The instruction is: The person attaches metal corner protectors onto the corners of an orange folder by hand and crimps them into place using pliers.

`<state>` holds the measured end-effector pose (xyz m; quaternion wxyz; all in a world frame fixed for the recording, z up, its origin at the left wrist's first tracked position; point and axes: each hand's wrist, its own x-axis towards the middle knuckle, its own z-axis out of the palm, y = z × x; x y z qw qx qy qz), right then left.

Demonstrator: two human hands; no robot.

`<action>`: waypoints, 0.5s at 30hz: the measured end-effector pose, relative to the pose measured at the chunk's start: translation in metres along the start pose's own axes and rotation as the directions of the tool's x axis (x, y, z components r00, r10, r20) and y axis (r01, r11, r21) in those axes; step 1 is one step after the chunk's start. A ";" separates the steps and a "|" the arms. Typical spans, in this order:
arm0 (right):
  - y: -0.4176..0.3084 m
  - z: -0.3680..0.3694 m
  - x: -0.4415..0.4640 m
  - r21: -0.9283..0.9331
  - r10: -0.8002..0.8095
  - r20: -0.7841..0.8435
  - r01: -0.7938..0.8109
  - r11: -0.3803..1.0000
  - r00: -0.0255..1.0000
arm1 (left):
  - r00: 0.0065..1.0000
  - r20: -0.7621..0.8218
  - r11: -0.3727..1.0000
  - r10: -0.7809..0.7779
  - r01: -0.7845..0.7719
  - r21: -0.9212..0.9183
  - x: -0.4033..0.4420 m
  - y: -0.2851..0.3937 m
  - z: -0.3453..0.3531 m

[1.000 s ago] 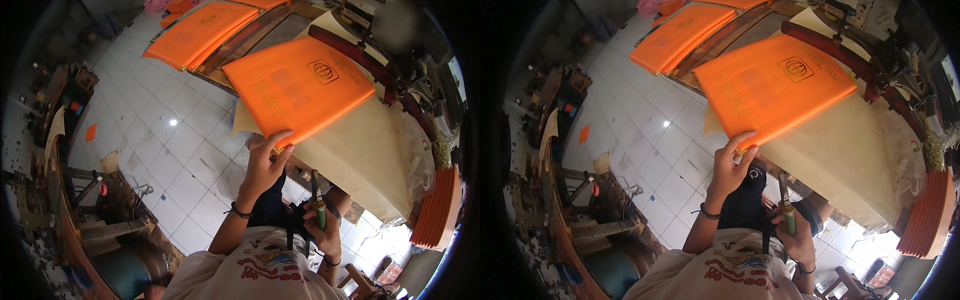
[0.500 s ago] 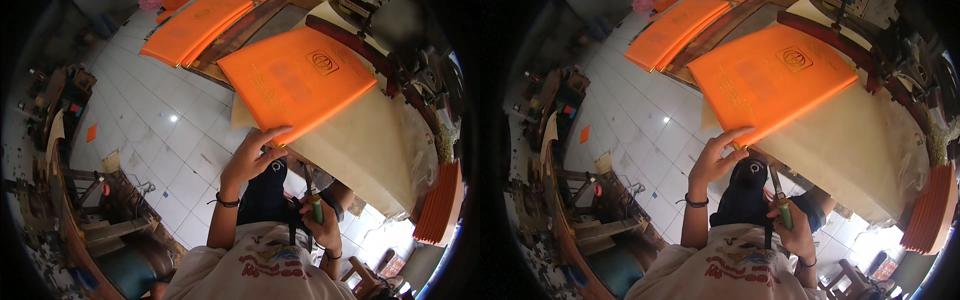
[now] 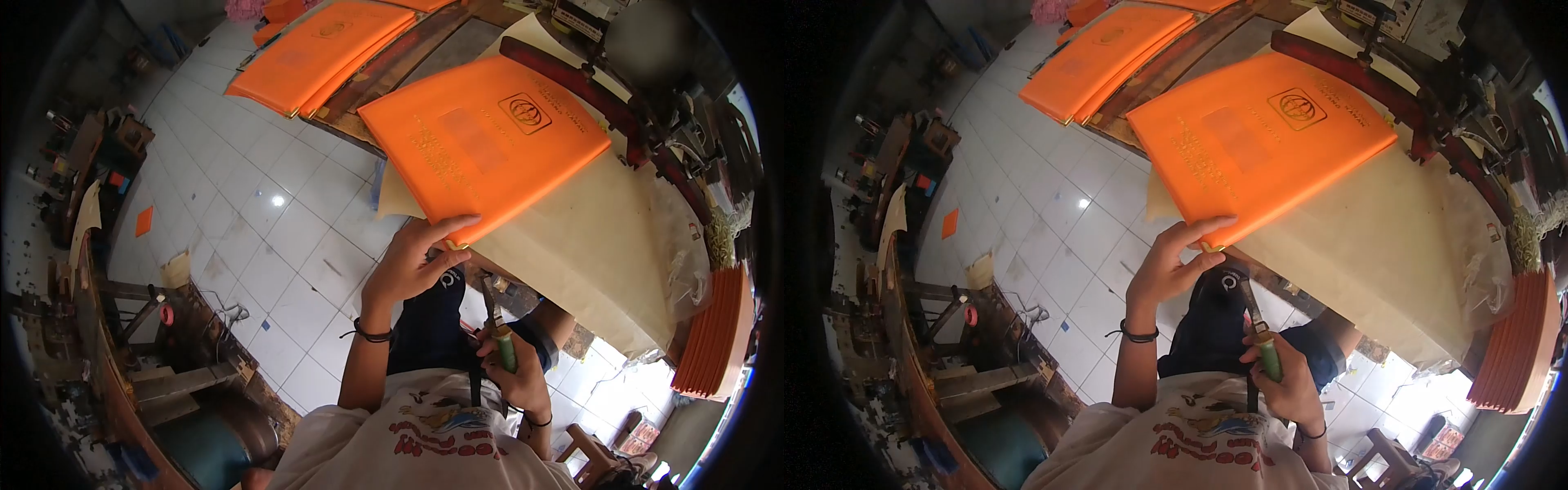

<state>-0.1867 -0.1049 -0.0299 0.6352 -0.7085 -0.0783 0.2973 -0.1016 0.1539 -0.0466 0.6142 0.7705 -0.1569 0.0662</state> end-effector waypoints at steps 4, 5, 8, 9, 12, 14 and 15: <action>0.000 -0.001 -0.003 0.040 0.042 -0.008 -0.041 0.998 0.999 | 1.000 -0.003 1.000 -0.014 0.014 0.021 -0.002 0.002 0.000; 0.001 -0.001 -0.004 0.041 0.033 -0.009 -0.032 0.999 0.999 | 1.000 -0.014 0.999 -0.002 0.002 0.052 -0.002 0.003 0.000; -0.002 -0.003 -0.007 0.044 0.038 -0.007 -0.037 0.998 0.999 | 0.999 -0.036 0.994 0.021 -0.017 0.107 0.000 0.007 0.000; -0.003 -0.003 -0.009 0.047 0.047 -0.005 -0.047 0.998 0.999 | 0.999 -0.038 0.995 0.011 -0.007 0.099 0.000 0.006 0.001; 0.001 -0.002 -0.009 0.047 0.024 -0.015 -0.023 0.999 1.000 | 0.996 -0.090 0.996 -0.026 0.033 0.084 -0.004 0.002 0.004; 0.005 -0.002 -0.010 0.055 0.013 -0.016 -0.012 0.998 1.000 | 0.984 -0.163 0.993 -0.071 0.085 0.083 -0.006 0.003 0.006; 0.006 -0.002 -0.011 0.059 0.006 -0.018 -0.005 0.998 1.000 | 0.972 -0.210 0.989 -0.103 0.123 0.083 -0.008 0.006 0.008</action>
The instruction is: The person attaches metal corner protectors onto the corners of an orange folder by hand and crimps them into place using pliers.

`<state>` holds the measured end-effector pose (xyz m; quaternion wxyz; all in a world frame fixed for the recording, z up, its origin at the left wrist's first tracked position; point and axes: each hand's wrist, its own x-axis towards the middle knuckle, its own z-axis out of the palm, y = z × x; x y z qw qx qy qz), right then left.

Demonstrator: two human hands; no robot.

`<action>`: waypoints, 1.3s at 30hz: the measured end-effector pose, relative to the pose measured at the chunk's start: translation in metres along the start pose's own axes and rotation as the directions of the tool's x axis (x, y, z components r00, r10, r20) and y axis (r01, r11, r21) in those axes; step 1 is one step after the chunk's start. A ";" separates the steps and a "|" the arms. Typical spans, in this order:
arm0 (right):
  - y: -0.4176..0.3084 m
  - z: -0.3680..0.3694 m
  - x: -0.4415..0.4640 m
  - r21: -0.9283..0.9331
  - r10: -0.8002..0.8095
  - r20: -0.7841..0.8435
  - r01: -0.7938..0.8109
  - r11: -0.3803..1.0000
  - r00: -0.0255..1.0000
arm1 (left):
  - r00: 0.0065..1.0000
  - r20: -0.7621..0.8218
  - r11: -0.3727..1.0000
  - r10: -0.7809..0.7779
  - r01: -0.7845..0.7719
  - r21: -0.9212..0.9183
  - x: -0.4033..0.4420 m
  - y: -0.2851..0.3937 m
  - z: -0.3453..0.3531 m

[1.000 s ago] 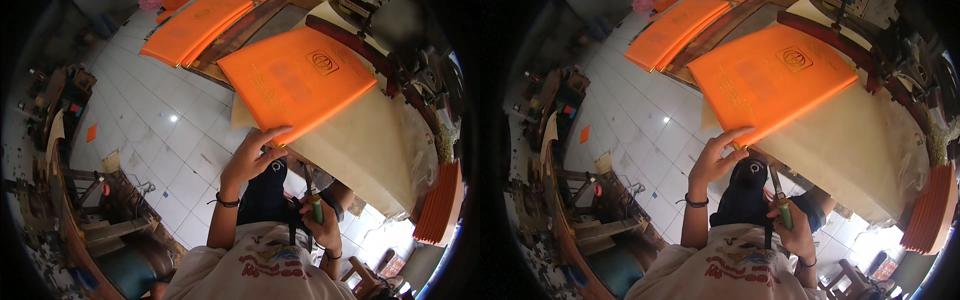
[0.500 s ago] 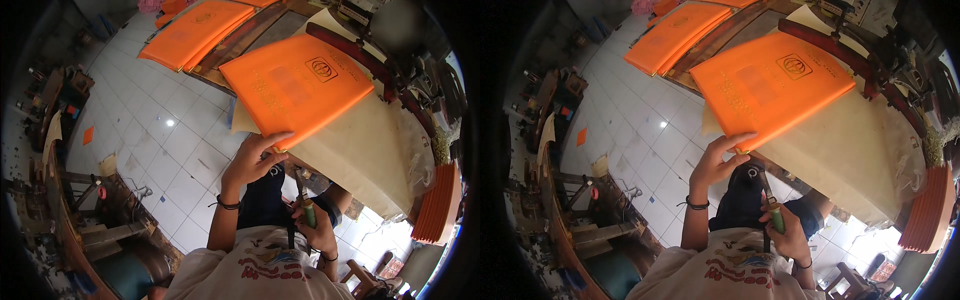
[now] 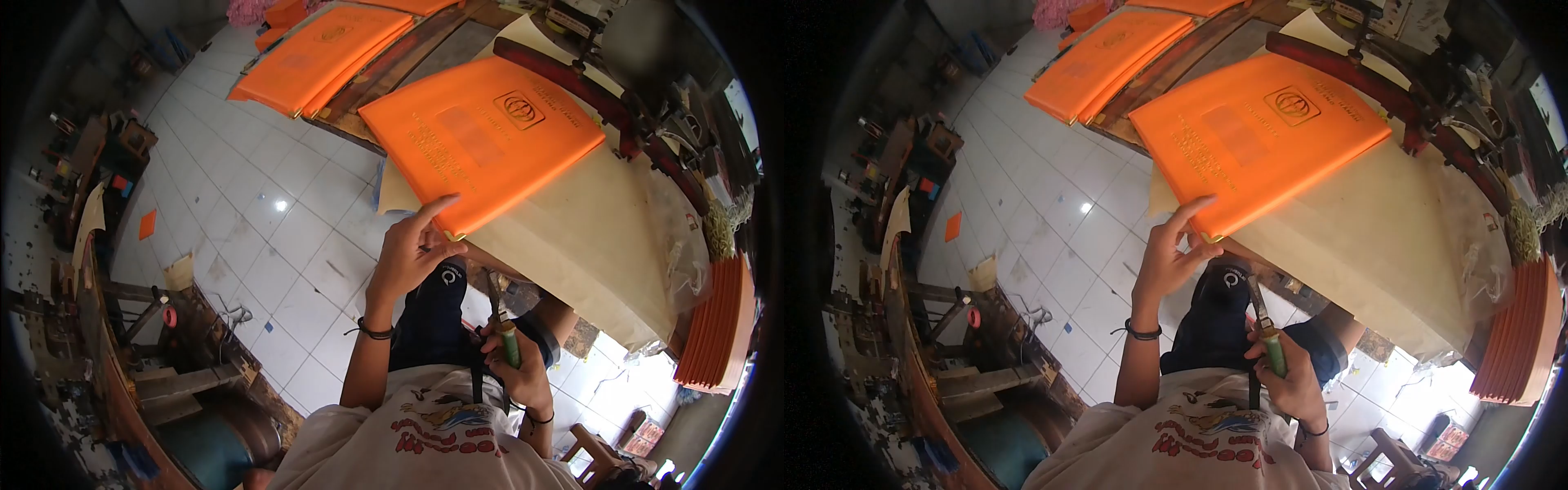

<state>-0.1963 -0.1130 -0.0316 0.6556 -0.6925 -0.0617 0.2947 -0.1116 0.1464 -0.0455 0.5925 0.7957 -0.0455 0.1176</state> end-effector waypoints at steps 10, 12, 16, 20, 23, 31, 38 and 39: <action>-0.001 -0.004 -0.002 0.038 -0.019 -0.015 0.019 0.999 1.000 | 0.877 -0.446 0.983 0.180 -0.143 0.117 -0.006 0.017 0.021; -0.005 -0.005 -0.003 0.041 -0.017 -0.035 0.018 0.999 0.999 | 0.887 -0.463 0.999 0.012 -0.035 -0.040 -0.011 0.026 0.027; -0.001 -0.013 -0.005 0.011 -0.020 -0.061 0.021 1.000 0.998 | 0.867 -0.483 0.956 -0.118 -0.032 -0.292 -0.010 0.031 0.038; 0.001 -0.015 -0.008 0.007 -0.036 -0.078 0.037 0.999 0.996 | 0.939 -0.183 0.826 -0.290 0.149 -0.543 -0.008 0.052 0.025; 0.003 -0.015 -0.011 -0.001 -0.039 -0.078 0.039 0.999 0.996 | 0.955 0.002 0.817 -0.295 0.254 -0.519 -0.009 0.054 0.013; 0.002 -0.012 -0.015 0.037 -0.054 -0.080 0.057 0.998 0.995 | 0.957 0.151 0.683 -0.246 0.282 -0.674 -0.002 0.047 0.011; 0.008 -0.014 -0.015 -0.006 -0.075 -0.063 0.075 0.997 0.995 | 0.959 0.205 0.672 -0.195 0.283 -0.685 0.004 0.044 0.002; 0.010 -0.014 -0.014 -0.015 -0.091 -0.055 0.090 0.996 0.994 | 0.959 0.212 0.677 -0.189 0.284 -0.679 0.005 0.041 0.001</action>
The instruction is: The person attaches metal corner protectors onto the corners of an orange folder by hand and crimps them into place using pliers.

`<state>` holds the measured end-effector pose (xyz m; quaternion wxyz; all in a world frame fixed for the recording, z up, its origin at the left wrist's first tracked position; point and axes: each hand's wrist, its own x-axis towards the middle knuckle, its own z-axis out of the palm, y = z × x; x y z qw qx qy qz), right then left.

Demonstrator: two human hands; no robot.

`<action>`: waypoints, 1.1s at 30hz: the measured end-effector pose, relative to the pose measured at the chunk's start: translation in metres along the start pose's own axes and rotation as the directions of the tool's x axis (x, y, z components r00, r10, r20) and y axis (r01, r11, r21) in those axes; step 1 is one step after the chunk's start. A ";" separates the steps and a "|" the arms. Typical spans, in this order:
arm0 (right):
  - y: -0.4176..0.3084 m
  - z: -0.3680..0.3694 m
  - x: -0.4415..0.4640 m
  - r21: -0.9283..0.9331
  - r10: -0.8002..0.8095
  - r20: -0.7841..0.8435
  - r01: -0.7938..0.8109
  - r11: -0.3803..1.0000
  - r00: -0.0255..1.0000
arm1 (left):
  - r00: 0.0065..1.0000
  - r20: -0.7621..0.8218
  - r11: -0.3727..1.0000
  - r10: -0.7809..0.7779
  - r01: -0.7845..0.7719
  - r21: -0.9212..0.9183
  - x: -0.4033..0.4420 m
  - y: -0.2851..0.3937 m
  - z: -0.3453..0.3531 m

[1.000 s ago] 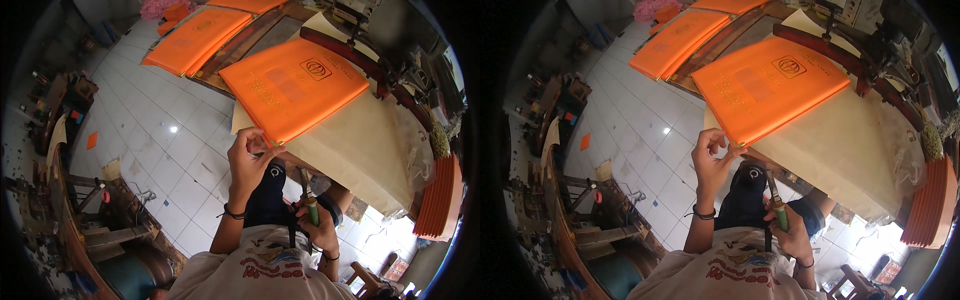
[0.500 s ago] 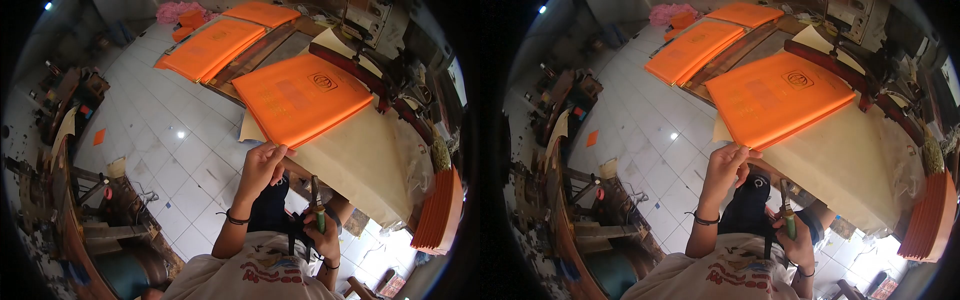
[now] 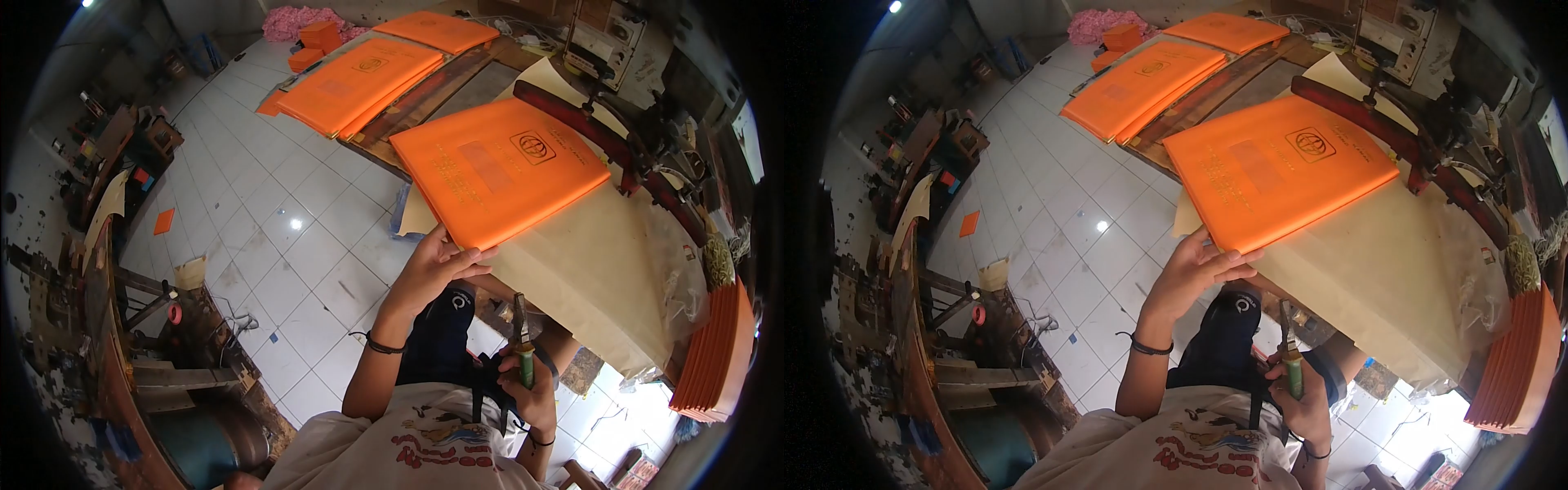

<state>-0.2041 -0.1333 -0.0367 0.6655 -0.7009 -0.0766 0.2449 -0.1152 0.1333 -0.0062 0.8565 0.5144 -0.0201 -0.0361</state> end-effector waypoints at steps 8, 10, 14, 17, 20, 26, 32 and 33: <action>-0.022 0.013 0.013 0.064 0.017 0.052 -0.021 0.998 0.999 | 0.996 0.021 0.996 -0.084 0.084 -0.020 0.002 -0.003 -0.011; -0.026 0.016 0.017 0.090 0.017 0.092 -0.025 0.996 0.996 | 0.996 0.049 0.997 -0.072 0.074 -0.033 0.004 -0.004 -0.016; -0.027 0.019 0.022 0.135 0.023 0.152 -0.044 0.990 0.988 | 0.989 0.065 0.990 -0.129 0.126 0.056 0.003 0.005 -0.018; -0.026 0.021 0.026 0.141 0.037 0.174 -0.062 0.988 0.984 | 0.992 0.041 0.985 -0.123 0.117 0.129 0.003 -0.001 -0.019; -0.027 0.022 0.028 0.149 0.064 0.184 -0.092 0.984 0.981 | 0.995 0.032 0.980 -0.095 0.088 0.177 0.002 -0.005 -0.019; -0.033 0.020 0.032 0.096 0.064 0.207 -0.085 0.992 0.976 | 0.998 -0.005 0.977 -0.056 0.055 0.207 0.005 -0.019 -0.027; -0.041 0.022 0.031 -0.001 0.095 0.242 -0.098 0.995 0.965 | 0.995 -0.099 0.980 0.009 0.011 0.197 0.006 -0.033 -0.023; -0.041 0.022 0.031 -0.007 0.094 0.260 -0.095 0.995 0.961 | 0.991 -0.128 0.983 0.036 -0.013 0.181 0.008 -0.033 -0.020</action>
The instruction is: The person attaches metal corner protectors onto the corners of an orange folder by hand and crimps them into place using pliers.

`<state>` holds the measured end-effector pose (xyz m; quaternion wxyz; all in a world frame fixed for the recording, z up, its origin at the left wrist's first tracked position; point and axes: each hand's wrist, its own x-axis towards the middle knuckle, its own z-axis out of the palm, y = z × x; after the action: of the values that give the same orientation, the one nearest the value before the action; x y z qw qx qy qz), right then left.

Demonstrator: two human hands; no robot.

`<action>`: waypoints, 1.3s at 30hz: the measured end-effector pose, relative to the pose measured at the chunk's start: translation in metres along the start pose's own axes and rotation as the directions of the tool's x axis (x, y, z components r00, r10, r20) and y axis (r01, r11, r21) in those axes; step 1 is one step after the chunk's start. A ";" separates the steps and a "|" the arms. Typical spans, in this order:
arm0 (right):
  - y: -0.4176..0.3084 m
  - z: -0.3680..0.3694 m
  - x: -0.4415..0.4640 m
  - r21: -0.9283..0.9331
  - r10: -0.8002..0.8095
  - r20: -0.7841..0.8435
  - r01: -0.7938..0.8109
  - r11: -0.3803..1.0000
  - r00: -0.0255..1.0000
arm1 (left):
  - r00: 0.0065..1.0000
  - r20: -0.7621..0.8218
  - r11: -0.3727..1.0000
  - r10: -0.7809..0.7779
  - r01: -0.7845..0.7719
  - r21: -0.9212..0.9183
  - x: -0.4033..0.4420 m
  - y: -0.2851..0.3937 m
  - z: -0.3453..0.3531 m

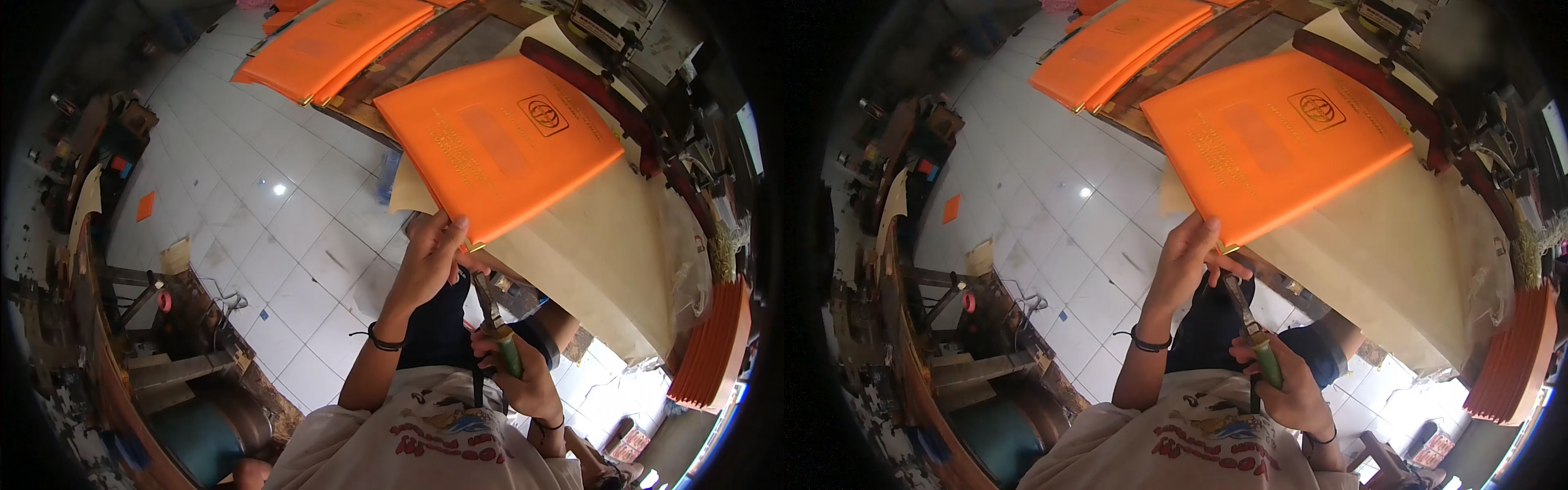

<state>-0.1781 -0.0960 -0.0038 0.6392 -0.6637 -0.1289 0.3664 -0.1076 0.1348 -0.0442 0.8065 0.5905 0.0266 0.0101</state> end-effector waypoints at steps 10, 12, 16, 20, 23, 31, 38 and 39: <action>-0.014 -0.001 0.009 -0.087 0.010 -0.046 -0.014 0.996 0.999 | 0.989 -0.087 0.976 0.122 -0.104 0.194 0.002 -0.012 0.000; -0.015 0.000 0.012 -0.097 0.002 -0.047 -0.006 0.995 0.999 | 0.991 -0.096 0.983 0.097 -0.080 0.164 0.001 -0.009 0.003; -0.019 0.000 0.015 -0.065 0.046 -0.060 -0.050 0.997 0.997 | 0.994 -0.099 0.994 0.055 -0.045 0.100 -0.001 -0.002 0.006; -0.021 0.000 0.016 -0.073 0.055 -0.066 -0.060 0.996 0.996 | 0.995 -0.075 0.988 0.064 -0.053 0.148 0.001 -0.001 0.004; -0.021 0.002 0.016 -0.089 0.052 -0.078 -0.059 0.994 0.996 | 0.998 -0.060 0.993 0.020 -0.013 0.117 0.000 -0.003 0.001; -0.033 0.004 0.020 -0.188 0.108 -0.131 -0.131 0.973 0.986 | 0.997 -0.011 0.993 0.077 -0.075 0.096 -0.002 0.002 0.001; -0.033 -0.003 0.021 -0.161 0.152 -0.110 -0.169 0.972 0.982 | 0.998 0.005 0.996 0.056 -0.056 0.073 -0.002 0.002 -0.002; -0.033 -0.004 0.021 -0.147 0.149 -0.106 -0.164 0.975 0.983 | 0.998 0.007 0.994 0.064 -0.065 0.083 -0.002 0.002 -0.002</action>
<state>-0.1509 -0.0807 0.0204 0.5601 -0.7362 -0.0741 0.3727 -0.1093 0.1374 -0.0425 0.7807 0.6240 0.0064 0.0338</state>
